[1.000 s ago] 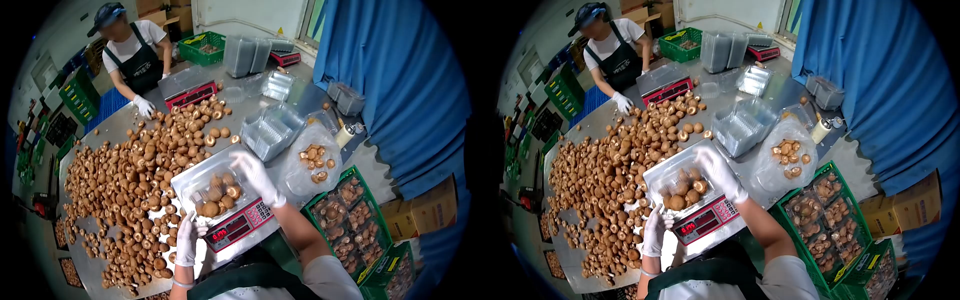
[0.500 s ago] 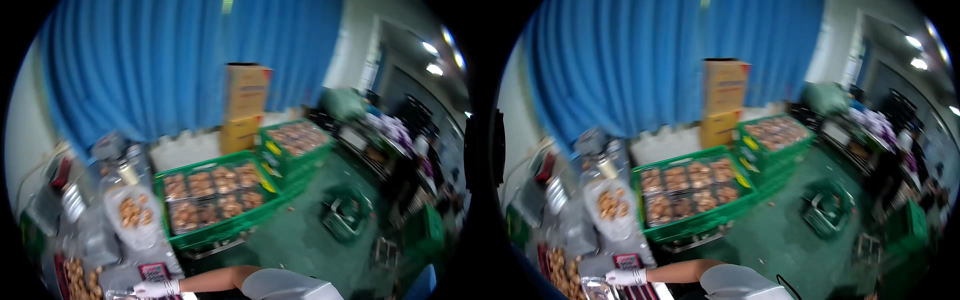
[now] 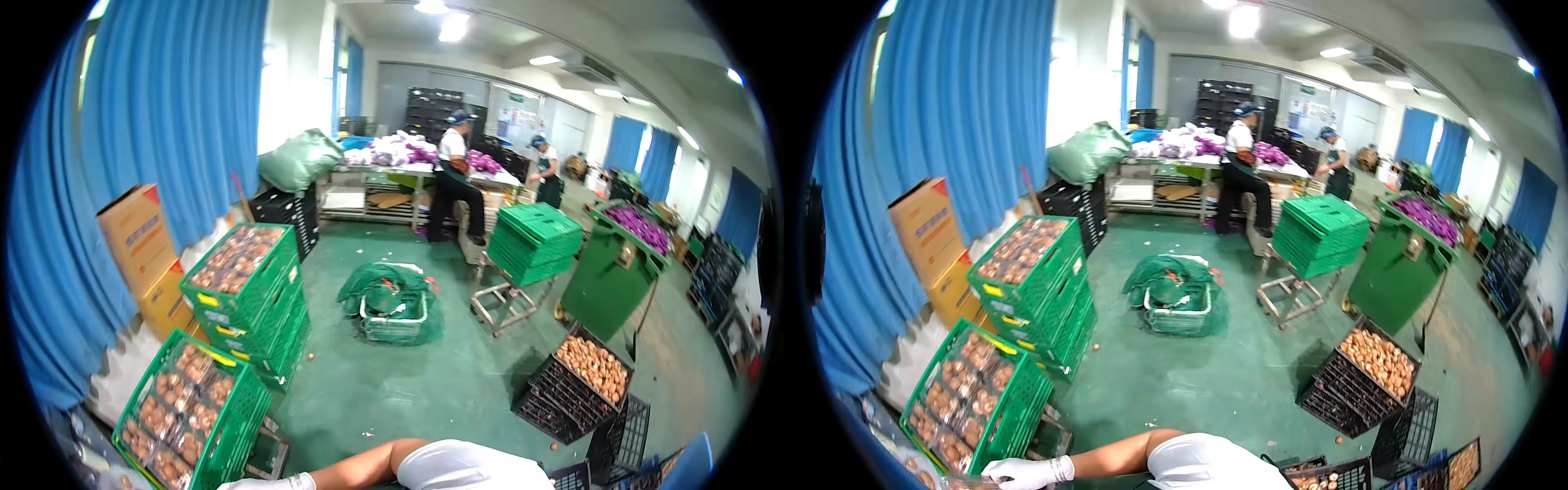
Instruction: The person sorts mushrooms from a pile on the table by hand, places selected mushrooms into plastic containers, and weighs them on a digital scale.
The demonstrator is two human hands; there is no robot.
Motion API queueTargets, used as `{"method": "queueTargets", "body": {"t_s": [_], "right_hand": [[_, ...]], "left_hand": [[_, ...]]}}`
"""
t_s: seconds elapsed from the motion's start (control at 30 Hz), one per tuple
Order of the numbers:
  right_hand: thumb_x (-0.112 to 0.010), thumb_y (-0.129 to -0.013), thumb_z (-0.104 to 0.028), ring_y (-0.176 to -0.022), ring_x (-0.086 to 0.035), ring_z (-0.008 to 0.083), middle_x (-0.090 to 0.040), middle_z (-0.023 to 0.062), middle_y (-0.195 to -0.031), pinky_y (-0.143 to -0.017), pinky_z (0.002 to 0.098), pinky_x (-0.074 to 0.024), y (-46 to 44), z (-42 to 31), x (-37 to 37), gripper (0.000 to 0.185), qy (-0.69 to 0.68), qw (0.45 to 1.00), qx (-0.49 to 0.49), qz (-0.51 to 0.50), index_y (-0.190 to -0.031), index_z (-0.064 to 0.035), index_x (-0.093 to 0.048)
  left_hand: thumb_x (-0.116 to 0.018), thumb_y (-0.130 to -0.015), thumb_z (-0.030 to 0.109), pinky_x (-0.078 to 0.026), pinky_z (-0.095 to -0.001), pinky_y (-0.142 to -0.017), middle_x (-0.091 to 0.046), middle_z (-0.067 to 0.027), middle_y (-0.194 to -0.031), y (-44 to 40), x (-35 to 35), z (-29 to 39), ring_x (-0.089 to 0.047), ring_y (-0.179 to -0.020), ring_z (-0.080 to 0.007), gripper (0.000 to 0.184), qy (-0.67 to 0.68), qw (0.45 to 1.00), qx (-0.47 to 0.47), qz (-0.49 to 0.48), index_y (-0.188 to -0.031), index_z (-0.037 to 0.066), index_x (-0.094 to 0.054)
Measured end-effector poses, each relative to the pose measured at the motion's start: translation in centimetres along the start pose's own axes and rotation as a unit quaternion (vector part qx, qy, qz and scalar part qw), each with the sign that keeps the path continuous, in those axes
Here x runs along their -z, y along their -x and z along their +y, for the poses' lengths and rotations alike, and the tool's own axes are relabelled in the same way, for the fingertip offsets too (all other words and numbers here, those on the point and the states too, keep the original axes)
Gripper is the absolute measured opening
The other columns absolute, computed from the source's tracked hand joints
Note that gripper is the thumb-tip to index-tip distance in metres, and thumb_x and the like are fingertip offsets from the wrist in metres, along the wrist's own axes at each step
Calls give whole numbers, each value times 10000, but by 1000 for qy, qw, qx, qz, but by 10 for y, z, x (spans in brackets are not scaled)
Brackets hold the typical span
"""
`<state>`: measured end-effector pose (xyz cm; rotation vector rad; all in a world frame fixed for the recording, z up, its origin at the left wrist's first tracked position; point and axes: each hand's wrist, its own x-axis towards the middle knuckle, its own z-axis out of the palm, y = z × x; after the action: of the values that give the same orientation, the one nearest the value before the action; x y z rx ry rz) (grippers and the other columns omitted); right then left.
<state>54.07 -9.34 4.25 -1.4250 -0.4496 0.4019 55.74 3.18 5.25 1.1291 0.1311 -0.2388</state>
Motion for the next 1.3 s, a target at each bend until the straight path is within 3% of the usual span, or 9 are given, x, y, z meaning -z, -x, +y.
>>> {"method": "queueTargets", "body": {"t_s": [0.23,0.57,0.8,1.03,1.3], "right_hand": [[-456,-954,-243,-682,-497,84,-490,-16,-744,-586,273,-460,66,-14,75,191,-2,997,20,75,-874,-77,-507],[-449,-956,-273,-766,-494,87,-482,-18,-815,-642,293,-469,127,-29,173,202,-22,993,39,108,-895,-86,-497],[-444,-957,-293,-825,-492,89,-477,-20,-864,-680,307,-476,157,-25,204,211,-45,991,32,123,-910,-93,-491],[-439,-959,-314,-884,-490,91,-472,-22,-913,-719,321,-482,155,-15,199,222,-49,992,20,113,-925,-99,-484],[-419,-975,-350,-887,-493,99,-481,-12,-918,-722,330,-499,87,-8,173,260,-61,996,26,53,-963,-99,-485]], "left_hand": [[-523,-930,256,-471,-330,-746,-608,-92,-1051,-17,-117,-33,-592,-844,-206,376,-25,992,48,-114,-1258,81,-472],[-515,-932,281,-454,-340,-796,-597,-95,-1085,-43,-248,-81,-579,-899,-210,391,-49,977,90,-188,-1274,99,-464],[-510,-933,299,-441,-348,-832,-589,-98,-1109,-51,-306,-100,-570,-937,-212,402,-52,966,120,-222,-1285,113,-459],[-504,-934,317,-429,-355,-867,-581,-100,-1133,-64,-287,-100,-561,-975,-215,413,-38,969,136,-204,-1297,126,-454],[-498,-936,337,-415,-363,-907,-572,-103,-1161,-70,-151,-64,-550,-1018,-218,425,-11,993,95,-70,-1309,141,-448]]}}
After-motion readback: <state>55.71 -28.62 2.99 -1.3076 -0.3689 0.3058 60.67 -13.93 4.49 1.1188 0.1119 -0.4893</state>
